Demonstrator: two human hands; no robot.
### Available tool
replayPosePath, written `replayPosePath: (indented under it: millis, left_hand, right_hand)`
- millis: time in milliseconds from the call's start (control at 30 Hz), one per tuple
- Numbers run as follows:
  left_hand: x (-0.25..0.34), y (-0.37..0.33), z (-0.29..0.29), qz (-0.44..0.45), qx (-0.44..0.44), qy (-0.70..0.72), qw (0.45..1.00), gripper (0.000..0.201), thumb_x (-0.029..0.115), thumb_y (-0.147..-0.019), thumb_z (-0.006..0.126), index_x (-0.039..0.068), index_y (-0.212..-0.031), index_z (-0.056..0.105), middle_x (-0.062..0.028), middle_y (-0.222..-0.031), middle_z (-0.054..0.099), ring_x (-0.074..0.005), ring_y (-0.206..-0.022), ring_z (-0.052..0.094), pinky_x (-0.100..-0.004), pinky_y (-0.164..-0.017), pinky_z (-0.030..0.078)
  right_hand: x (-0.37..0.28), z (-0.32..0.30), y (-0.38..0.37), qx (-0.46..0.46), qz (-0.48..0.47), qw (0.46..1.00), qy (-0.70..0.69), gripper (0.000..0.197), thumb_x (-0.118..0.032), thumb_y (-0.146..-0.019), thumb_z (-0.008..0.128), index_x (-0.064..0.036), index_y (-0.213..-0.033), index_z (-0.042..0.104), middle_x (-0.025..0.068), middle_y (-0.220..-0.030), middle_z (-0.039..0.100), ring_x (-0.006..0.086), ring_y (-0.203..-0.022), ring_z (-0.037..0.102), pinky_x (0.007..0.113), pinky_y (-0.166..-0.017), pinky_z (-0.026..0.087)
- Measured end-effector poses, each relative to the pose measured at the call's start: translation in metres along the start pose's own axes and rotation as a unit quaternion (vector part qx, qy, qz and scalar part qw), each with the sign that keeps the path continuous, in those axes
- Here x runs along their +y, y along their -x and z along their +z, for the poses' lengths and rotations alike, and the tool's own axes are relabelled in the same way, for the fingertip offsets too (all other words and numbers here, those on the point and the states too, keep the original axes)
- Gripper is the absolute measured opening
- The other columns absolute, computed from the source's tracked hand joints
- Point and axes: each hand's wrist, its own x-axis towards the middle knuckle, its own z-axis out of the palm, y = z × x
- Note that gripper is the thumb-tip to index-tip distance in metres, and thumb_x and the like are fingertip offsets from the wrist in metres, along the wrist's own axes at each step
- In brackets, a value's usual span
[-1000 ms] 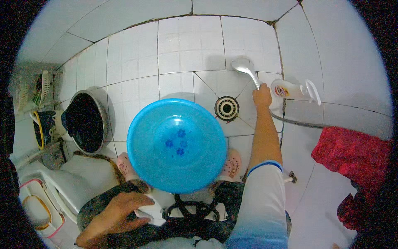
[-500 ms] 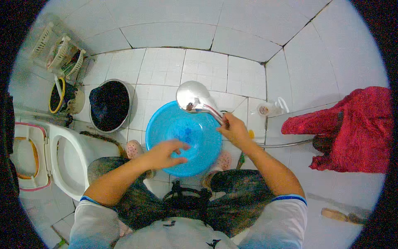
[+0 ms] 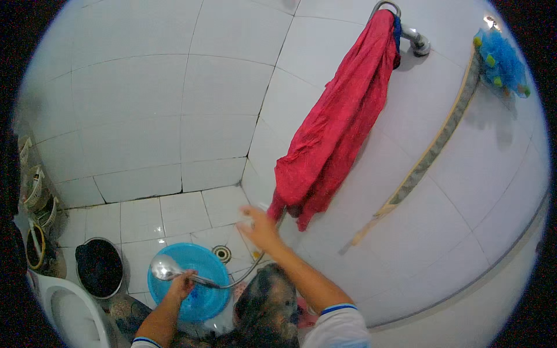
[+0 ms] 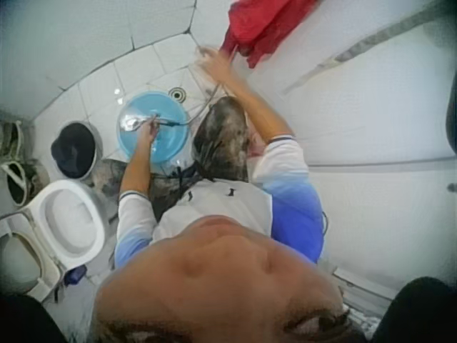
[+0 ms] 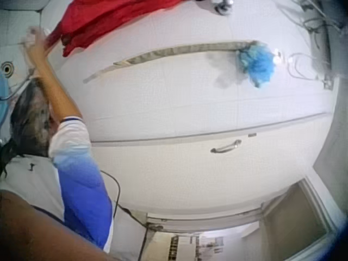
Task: The person sits on the bathroom floor and hand-washes a dark red cloth in a blue basin filled with water. They repeatedly submerge, wring, and agitate the cloth, then transfer it to a metal bowl. The person opens the toilet lid, pours the soapy water into the toilet, and refills the basin using a handheld shower head.
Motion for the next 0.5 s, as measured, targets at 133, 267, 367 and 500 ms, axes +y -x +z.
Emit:
replayPosePath:
  millis: [133,267,367,500]
  left_hand:
    - [0.001,0.015,-0.010,0.011,0.049,-0.012,0.999,0.011,0.012,-0.083,0.062,0.007,-0.092,0.059,-0.0068,-0.089,0.066,-0.0096,-0.055,0.051,-0.0226,-0.050,0.045]
    - [0.002,0.008,-0.022,-0.017,0.040,-0.050,0.998,0.014,0.013,-0.080,0.066,0.013,-0.091,0.057,-0.0032,-0.087,0.066,-0.0085,-0.055,0.047,-0.0224,-0.051,0.044]
    - [0.000,0.001,-0.026,-0.010,0.022,-0.043,0.999,0.012,0.013,-0.081,0.066,0.011,-0.088,0.057,-0.0044,-0.086,0.066,-0.0086,-0.053,0.047,-0.0217,-0.050,0.045]
    - [0.006,0.002,-0.030,-0.014,0.022,-0.035,0.999,0.010,0.009,-0.083,0.062,0.005,-0.091,0.057,-0.0081,-0.082,0.065,-0.0131,-0.055,0.053,-0.0224,-0.045,0.047]
  right_hand:
    - [-0.085,-0.200,-0.072,0.255,-0.110,0.932,-0.232,0.033,-0.005,-0.087,0.055,0.0013,-0.119,0.049,0.0076,-0.112,0.057,0.0150,-0.099,0.056,0.026,-0.082,0.047]
    - [-0.162,-0.316,-0.136,0.399,-0.204,0.866,-0.222,0.034,-0.019,-0.087,0.058,0.0011,-0.114,0.053,0.0040,-0.103,0.056,0.0127,-0.091,0.055,0.028,-0.079,0.046]
    - [-0.191,-0.348,-0.172,0.411,-0.166,0.882,-0.157,0.031,-0.022,-0.085,0.059,0.0003,-0.107,0.057,0.0039,-0.098,0.057,0.0131,-0.089,0.055,0.029,-0.077,0.045]
    - [-0.202,-0.351,-0.194,0.433,-0.066,0.848,-0.297,0.023,-0.021,-0.086,0.057,-0.0033,-0.101,0.059,0.0051,-0.085,0.061,0.0172,-0.073,0.059,0.031,-0.063,0.047]
